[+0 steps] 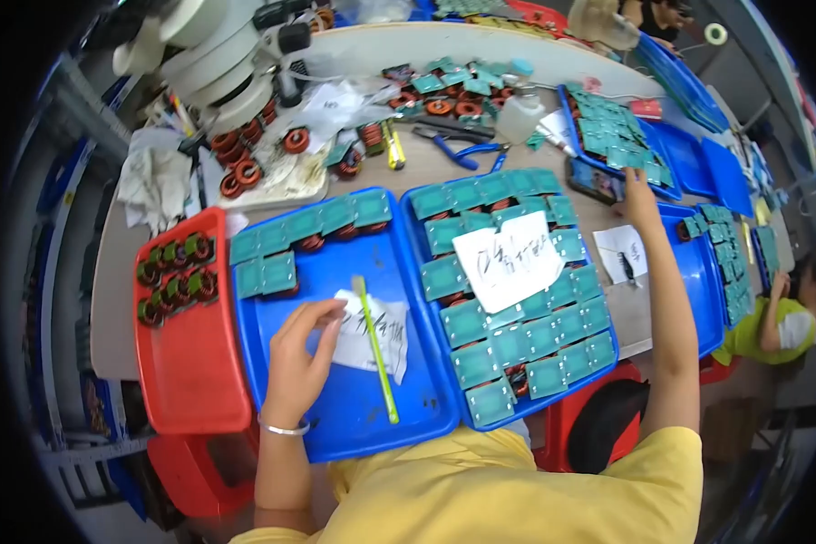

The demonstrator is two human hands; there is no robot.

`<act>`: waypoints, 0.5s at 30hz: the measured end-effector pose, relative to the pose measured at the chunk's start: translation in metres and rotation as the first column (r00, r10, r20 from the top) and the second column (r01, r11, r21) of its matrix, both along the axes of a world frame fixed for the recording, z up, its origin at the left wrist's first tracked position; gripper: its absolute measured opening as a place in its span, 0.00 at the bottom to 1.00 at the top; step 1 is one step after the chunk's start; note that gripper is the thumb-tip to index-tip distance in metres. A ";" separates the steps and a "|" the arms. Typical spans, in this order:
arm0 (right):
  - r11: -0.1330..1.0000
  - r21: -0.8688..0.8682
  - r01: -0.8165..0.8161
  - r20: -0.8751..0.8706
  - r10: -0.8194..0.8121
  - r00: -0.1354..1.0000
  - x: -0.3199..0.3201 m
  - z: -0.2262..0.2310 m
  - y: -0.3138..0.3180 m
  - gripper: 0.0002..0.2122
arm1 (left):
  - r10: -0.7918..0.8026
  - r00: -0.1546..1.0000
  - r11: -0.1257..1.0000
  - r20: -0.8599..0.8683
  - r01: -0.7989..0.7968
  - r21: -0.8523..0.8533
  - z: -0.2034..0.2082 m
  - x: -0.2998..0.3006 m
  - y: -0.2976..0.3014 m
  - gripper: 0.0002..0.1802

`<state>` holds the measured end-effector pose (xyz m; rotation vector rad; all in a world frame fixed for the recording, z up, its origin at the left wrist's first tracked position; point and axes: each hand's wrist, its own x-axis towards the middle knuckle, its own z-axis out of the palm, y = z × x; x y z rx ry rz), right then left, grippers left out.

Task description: Cleaning and adjusting electronic components on a workbench using a brush and a pick.

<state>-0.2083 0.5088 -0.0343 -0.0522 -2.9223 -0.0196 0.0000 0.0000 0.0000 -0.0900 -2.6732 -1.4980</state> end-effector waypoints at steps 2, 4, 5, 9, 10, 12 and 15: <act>1.000 0.000 0.024 -0.065 -0.024 0.998 0.014 0.018 0.007 0.31 | -0.020 0.997 1.000 -0.078 0.019 -0.006 0.014 0.006 0.015 0.09; 0.987 -0.104 -0.119 -0.191 0.097 0.977 0.010 0.019 -0.034 0.25 | -0.022 0.985 0.999 -0.170 0.013 -0.052 0.010 -0.019 -0.003 0.09; 0.959 -0.176 -0.222 -0.203 0.185 0.962 0.024 0.023 -0.046 0.23 | -0.018 0.980 0.999 -0.198 0.009 -0.046 0.009 -0.013 -0.002 0.08; 0.826 -0.434 -0.360 -0.086 0.360 0.929 0.102 0.063 -0.090 0.19 | -0.201 0.902 0.898 -0.383 0.014 -0.439 0.026 -0.039 -0.001 0.17; 0.817 -0.420 -0.396 -0.083 0.400 0.913 0.118 0.071 -0.100 0.18 | -0.203 0.895 0.898 -0.396 0.009 -0.441 0.028 -0.056 0.000 0.17; 0.765 -0.456 -0.455 -0.114 0.457 0.882 0.140 0.083 -0.121 0.15 | -0.233 0.875 0.854 -0.425 -0.025 -0.520 0.018 -0.089 0.008 0.26; 0.754 -0.471 -0.457 -0.181 0.425 0.887 0.158 0.089 -0.135 0.14 | -0.297 0.868 0.713 -0.399 -0.076 -0.697 -0.019 -0.125 0.001 0.30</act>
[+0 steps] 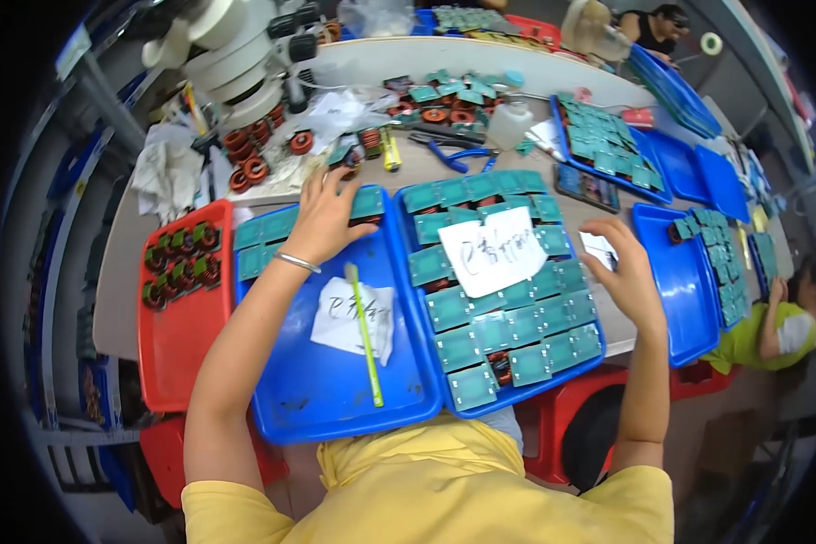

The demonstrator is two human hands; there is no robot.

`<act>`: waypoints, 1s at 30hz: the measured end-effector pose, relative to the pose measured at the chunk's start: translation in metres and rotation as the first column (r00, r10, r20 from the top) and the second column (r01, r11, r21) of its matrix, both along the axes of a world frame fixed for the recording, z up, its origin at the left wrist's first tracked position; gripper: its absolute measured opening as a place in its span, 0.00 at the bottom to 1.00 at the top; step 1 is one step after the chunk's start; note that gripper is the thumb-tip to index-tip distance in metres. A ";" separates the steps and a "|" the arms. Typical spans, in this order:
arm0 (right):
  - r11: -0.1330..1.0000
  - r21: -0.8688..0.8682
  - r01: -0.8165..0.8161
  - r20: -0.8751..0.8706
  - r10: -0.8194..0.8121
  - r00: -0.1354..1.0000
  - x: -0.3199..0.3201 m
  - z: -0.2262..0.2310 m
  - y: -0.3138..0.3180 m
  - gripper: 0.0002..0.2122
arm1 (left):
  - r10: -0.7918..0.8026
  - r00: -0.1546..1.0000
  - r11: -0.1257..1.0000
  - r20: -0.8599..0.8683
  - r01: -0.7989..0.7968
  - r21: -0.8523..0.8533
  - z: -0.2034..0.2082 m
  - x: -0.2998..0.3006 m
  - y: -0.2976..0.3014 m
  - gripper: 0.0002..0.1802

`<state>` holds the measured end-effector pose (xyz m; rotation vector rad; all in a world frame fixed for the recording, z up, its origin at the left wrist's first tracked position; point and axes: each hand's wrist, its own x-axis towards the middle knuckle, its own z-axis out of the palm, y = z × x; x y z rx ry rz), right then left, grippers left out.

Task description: Cleaning and adjusting electronic components on a workbench using a brush and a pick.

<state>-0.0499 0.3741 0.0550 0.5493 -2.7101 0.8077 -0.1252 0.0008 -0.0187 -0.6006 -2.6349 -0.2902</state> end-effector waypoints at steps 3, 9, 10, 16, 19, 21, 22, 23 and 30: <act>0.994 -0.049 0.093 -0.007 -0.093 0.996 0.022 0.005 0.002 0.11 | -0.036 0.999 0.999 0.025 0.036 -0.007 -0.001 -0.011 0.005 0.30; 0.955 -0.297 -0.016 0.176 0.071 0.982 0.073 0.010 -0.057 0.08 | -0.353 0.917 0.469 0.184 0.003 0.883 0.037 0.046 0.001 0.28; 0.926 -0.370 -0.075 0.268 0.184 0.946 0.084 0.011 -0.084 0.08 | -0.334 0.922 0.485 0.196 -0.011 0.875 0.041 0.063 0.001 0.28; 0.921 -0.032 -0.388 0.165 0.387 0.907 0.103 -0.059 -0.204 0.05 | -0.801 0.598 -0.391 -0.034 -0.480 0.785 0.048 0.169 0.011 0.42; 0.952 0.129 -0.279 0.265 0.238 0.934 0.102 -0.090 -0.227 0.08 | -0.780 0.626 -0.405 -0.002 -0.502 0.764 0.044 0.195 0.012 0.43; 0.952 0.082 -0.296 0.247 0.268 0.931 0.103 -0.093 -0.225 0.08 | -0.761 0.649 -0.438 0.010 -0.524 0.730 0.041 0.209 0.010 0.42; 0.966 -0.012 -0.260 0.314 0.250 0.916 0.103 -0.089 -0.224 0.07 | -0.758 0.652 -0.443 0.010 -0.527 0.726 0.039 0.213 0.008 0.42; 0.972 -0.102 -0.212 0.382 0.235 0.894 0.105 -0.084 -0.221 0.05 | -0.745 0.666 -0.413 0.039 -0.506 0.758 0.036 0.217 0.008 0.43; 0.850 -0.524 0.060 0.598 0.317 0.736 0.104 -0.021 -0.166 0.17 | -0.719 0.683 -0.309 0.126 -0.477 0.823 0.028 0.225 0.002 0.38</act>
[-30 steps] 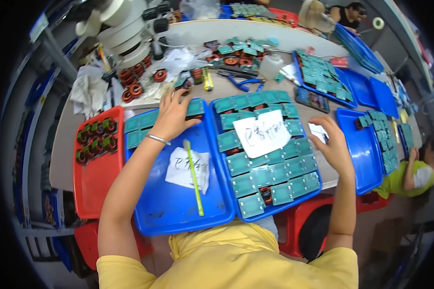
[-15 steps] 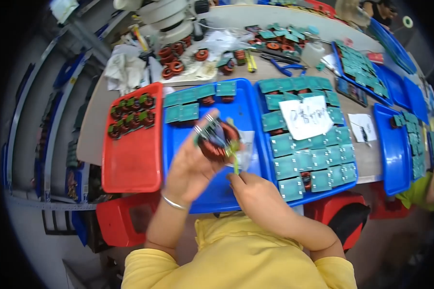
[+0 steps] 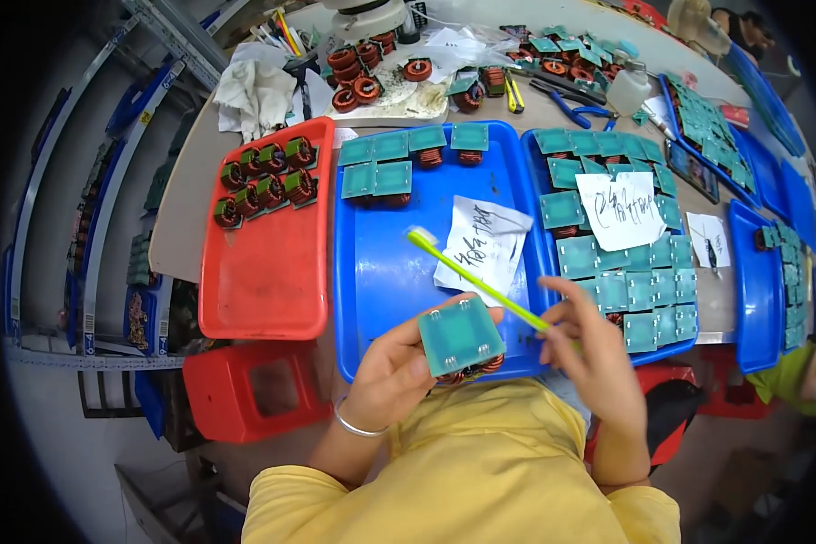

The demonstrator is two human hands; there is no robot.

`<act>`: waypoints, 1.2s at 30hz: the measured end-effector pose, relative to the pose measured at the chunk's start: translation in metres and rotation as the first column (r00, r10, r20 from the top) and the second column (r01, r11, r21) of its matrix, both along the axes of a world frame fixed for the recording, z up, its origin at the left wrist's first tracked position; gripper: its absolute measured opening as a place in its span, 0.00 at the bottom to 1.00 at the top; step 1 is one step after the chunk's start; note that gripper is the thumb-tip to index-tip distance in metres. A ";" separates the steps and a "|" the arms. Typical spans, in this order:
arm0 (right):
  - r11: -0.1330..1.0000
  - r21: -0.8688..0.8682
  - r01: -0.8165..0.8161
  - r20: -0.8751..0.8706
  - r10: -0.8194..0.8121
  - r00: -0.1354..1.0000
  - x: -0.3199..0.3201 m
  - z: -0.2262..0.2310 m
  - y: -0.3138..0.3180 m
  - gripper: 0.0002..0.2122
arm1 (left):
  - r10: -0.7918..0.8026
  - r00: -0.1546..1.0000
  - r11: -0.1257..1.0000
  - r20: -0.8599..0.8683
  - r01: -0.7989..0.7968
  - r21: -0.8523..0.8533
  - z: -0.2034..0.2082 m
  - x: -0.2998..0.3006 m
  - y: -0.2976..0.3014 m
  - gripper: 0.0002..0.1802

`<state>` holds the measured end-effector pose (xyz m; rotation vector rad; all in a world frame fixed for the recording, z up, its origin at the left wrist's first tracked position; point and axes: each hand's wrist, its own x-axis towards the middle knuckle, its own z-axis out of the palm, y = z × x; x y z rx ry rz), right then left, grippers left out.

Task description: Cleaning and adjusting electronic components on a workbench using a brush and a pick.

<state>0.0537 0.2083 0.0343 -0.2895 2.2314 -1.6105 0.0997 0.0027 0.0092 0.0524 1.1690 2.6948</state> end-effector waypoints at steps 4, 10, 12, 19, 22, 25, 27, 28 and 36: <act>0.997 0.073 -0.026 -0.319 0.049 0.947 -0.010 0.000 0.034 0.15 | -0.128 0.992 0.992 -0.016 0.128 -0.008 -0.005 0.002 -0.006 0.36; 0.988 0.141 -0.062 -0.495 0.125 0.860 -0.014 0.015 0.044 0.05 | 0.022 1.000 0.991 -0.006 -0.023 -0.133 -0.015 0.006 -0.003 0.36; 0.963 0.267 0.030 -0.441 0.094 0.892 -0.017 0.008 0.042 0.03 | 0.059 0.998 0.979 -0.032 -0.064 -0.193 -0.015 0.005 -0.005 0.36; 0.969 0.228 0.096 -0.551 0.047 0.833 -0.007 -0.002 0.029 0.06 | 0.079 0.995 0.987 0.062 -0.087 0.132 -0.009 -0.002 -0.002 0.36; 0.982 0.118 0.150 -0.613 -0.047 0.789 -0.005 -0.012 0.031 0.06 | 0.067 0.982 0.959 0.177 -0.113 0.261 -0.012 -0.004 -0.005 0.33; 0.984 0.177 0.024 -0.575 0.084 0.814 -0.006 -0.004 0.025 0.05 | 0.097 0.985 0.976 0.142 -0.122 0.181 -0.014 0.002 -0.002 0.32; 0.975 0.155 0.159 -0.586 -0.039 0.809 -0.012 -0.015 0.027 0.05 | 0.076 0.989 0.974 0.129 -0.102 0.201 -0.013 0.005 -0.002 0.33; 0.982 0.095 0.165 -0.605 -0.074 0.793 -0.007 -0.014 0.030 0.05 | 0.082 0.988 0.973 0.128 -0.107 0.203 -0.014 0.003 -0.001 0.33; 0.984 0.054 0.167 -0.582 -0.105 0.806 0.003 -0.012 0.041 0.05 | 0.108 0.987 0.977 0.122 -0.129 0.173 -0.008 0.001 -0.001 0.35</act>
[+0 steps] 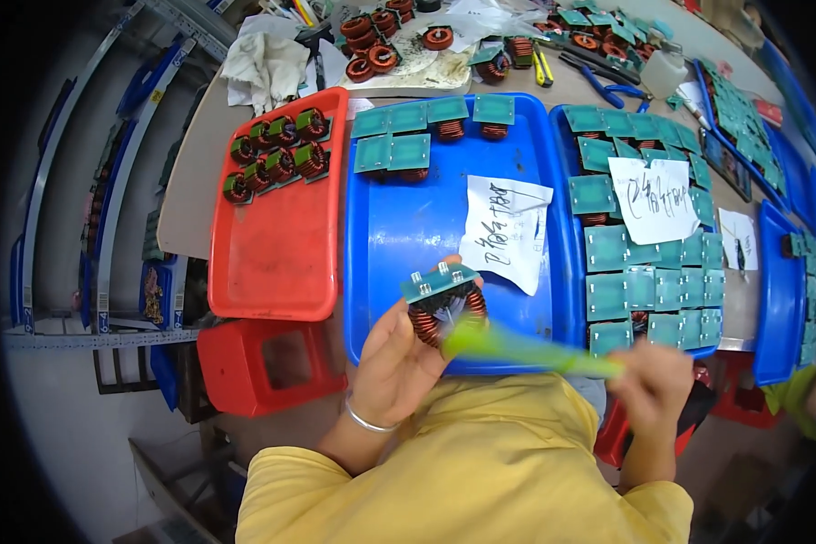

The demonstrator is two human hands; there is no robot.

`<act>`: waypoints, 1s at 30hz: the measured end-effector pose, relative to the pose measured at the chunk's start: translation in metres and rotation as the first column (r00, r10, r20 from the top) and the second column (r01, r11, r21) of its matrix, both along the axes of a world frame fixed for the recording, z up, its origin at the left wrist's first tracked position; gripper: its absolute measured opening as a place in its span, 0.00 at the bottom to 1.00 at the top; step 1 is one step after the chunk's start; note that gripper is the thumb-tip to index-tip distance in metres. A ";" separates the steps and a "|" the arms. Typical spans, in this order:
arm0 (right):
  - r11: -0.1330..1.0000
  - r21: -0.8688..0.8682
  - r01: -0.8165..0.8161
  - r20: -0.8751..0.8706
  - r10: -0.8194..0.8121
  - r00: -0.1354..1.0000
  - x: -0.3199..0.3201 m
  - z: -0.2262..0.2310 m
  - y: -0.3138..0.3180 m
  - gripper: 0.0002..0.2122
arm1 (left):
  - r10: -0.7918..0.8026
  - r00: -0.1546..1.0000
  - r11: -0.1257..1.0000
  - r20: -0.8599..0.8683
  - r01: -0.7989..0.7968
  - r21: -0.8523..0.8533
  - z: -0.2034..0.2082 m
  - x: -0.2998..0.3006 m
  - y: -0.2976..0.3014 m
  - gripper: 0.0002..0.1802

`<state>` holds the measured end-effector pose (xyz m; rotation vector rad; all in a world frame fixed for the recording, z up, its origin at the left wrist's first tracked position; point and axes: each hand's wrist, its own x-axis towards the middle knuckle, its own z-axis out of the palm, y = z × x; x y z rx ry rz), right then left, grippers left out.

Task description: Cleaning and adjusting electronic components on a workbench using a brush and a pick.

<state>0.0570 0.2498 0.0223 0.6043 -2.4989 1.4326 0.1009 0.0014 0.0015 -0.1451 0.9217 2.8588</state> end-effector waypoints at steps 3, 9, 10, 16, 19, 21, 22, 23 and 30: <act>0.993 0.052 -0.104 0.223 0.090 0.971 0.001 0.000 -0.004 0.08 | -0.009 0.998 1.000 -0.055 0.011 0.024 0.002 0.000 0.001 0.34; 0.961 -0.076 -0.266 0.287 0.277 0.917 0.010 -0.006 0.003 0.09 | -0.033 0.999 0.998 -0.035 0.035 0.060 -0.005 -0.006 0.001 0.33; 0.863 -0.116 -0.492 0.437 0.489 0.755 0.010 -0.011 0.005 0.10 | -0.046 0.998 0.994 -0.033 0.049 0.094 -0.007 -0.007 0.001 0.33; 0.825 -0.556 -0.103 0.494 0.427 0.758 0.018 -0.009 0.002 0.10 | -0.157 0.986 0.930 -0.048 0.164 0.329 -0.009 -0.009 0.008 0.34; 0.843 -0.537 0.043 0.499 0.277 0.821 0.004 -0.010 -0.022 0.14 | -0.235 0.963 0.917 0.130 0.175 0.358 -0.002 -0.006 0.016 0.41; 0.775 -0.632 -0.031 0.310 0.289 0.906 -0.003 -0.017 -0.035 0.20 | -0.267 0.961 0.919 0.074 0.231 0.320 -0.002 -0.006 0.018 0.39; 0.775 -0.632 -0.029 0.309 0.286 0.907 -0.005 -0.011 -0.040 0.20 | -0.286 0.958 0.922 0.019 0.270 0.278 -0.003 -0.006 0.019 0.37; 0.823 -0.563 -0.076 0.372 0.335 0.866 -0.006 -0.001 -0.043 0.23 | -0.289 0.957 0.921 0.019 0.272 0.277 -0.002 -0.005 0.019 0.37; 0.823 -0.519 -0.229 0.360 0.454 0.815 -0.008 -0.005 -0.051 0.26 | -0.364 0.930 0.926 0.038 0.358 0.120 0.008 -0.004 0.025 0.38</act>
